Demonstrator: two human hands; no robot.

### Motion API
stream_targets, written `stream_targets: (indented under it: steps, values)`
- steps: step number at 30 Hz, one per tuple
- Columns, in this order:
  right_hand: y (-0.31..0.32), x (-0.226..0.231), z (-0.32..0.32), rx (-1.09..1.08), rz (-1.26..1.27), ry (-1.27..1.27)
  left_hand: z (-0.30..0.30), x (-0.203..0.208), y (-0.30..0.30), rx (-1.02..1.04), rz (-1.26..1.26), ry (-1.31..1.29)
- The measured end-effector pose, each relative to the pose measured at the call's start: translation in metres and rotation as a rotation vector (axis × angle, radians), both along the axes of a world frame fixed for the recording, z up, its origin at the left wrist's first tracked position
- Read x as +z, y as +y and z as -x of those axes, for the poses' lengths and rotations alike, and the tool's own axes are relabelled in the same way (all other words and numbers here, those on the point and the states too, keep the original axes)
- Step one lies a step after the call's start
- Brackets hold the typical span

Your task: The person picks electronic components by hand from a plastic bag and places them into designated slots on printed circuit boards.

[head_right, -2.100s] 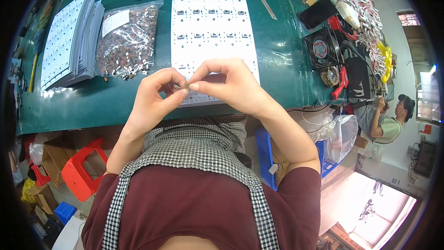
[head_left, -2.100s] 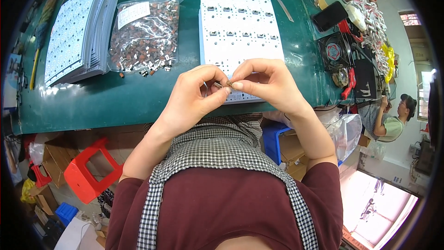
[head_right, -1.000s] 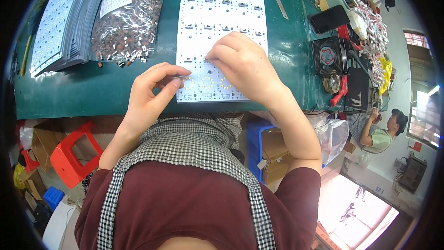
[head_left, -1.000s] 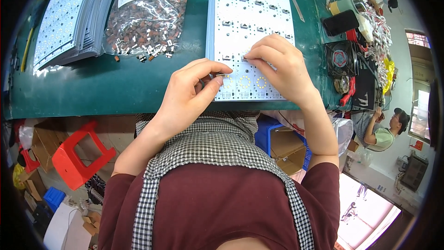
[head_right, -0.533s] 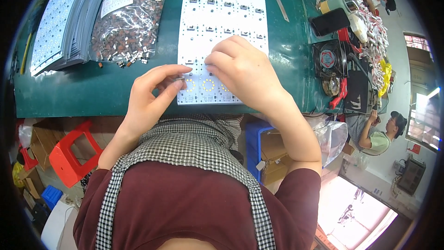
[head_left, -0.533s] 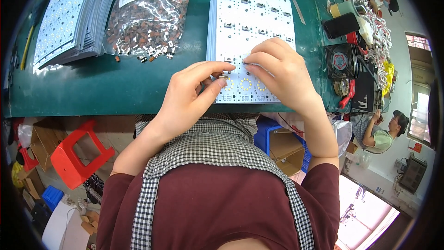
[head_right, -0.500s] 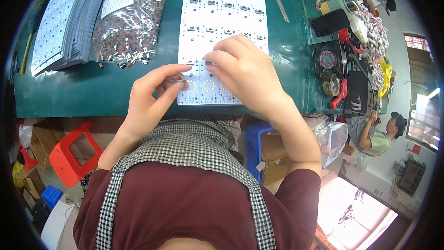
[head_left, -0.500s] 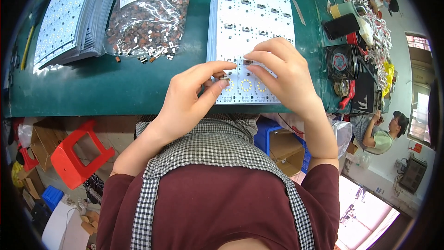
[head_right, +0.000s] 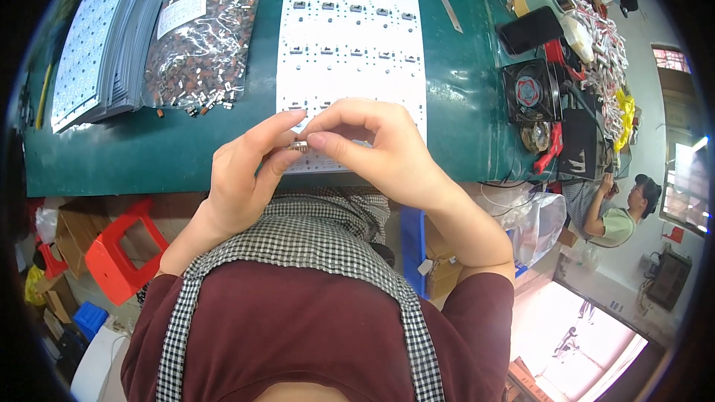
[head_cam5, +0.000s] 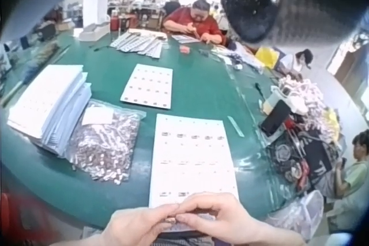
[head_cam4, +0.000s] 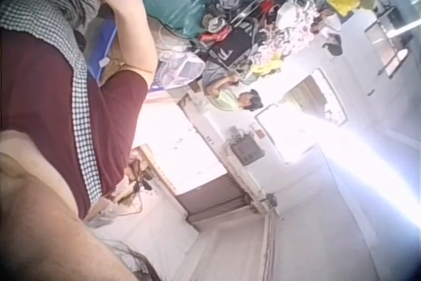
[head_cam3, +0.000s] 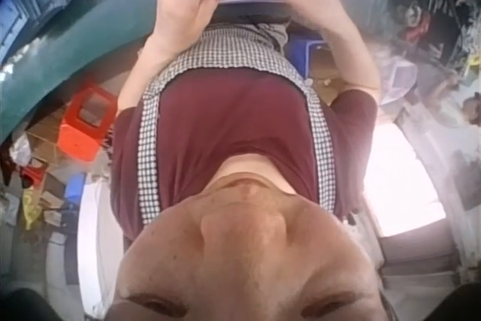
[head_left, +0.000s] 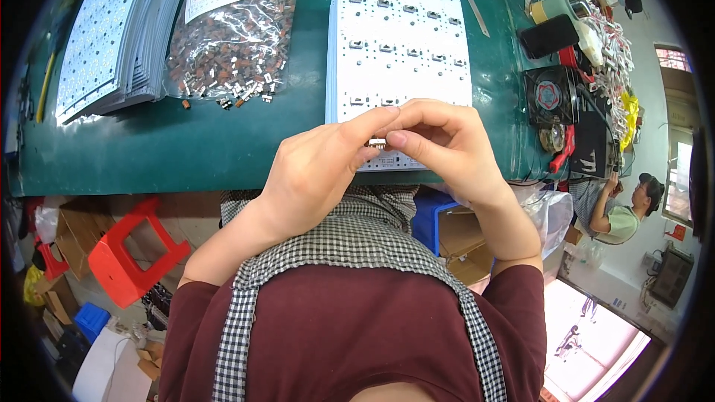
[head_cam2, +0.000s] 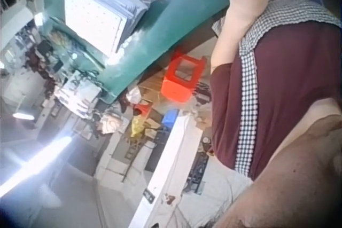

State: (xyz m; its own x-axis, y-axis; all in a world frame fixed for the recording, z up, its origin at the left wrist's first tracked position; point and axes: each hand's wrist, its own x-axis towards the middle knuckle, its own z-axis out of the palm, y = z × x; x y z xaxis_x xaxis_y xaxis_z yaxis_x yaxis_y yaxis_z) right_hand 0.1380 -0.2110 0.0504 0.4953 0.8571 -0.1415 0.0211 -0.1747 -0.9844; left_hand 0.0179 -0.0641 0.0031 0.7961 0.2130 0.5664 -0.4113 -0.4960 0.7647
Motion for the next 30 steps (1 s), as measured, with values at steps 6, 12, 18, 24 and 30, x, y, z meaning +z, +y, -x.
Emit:
stream_targets:
  steps: [6, 12, 18, 24, 30]
  values:
    - [-0.004, 0.006, -0.003, 0.052, 0.06, 0.027, 0.003, 0.007, 0.004, -0.034, -0.355, -0.053]
    - [-0.018, -0.006, -0.039, -0.084, 0.06, -0.815, 0.01, 0.002, 0.032, 0.391, -0.348, 0.28]
    - [-0.017, -0.016, -0.038, -0.061, 0.064, -0.954, 0.016, -0.037, 0.056, 0.588, -0.497, 0.614]
    - [-0.016, -0.016, -0.04, -0.029, 0.069, -0.965, 0.014, -0.042, 0.057, 0.577, -0.521, 0.627]
    - [-0.016, -0.016, -0.042, -0.011, 0.081, -0.912, 0.013, -0.038, 0.056, 0.56, -0.495, 0.663]
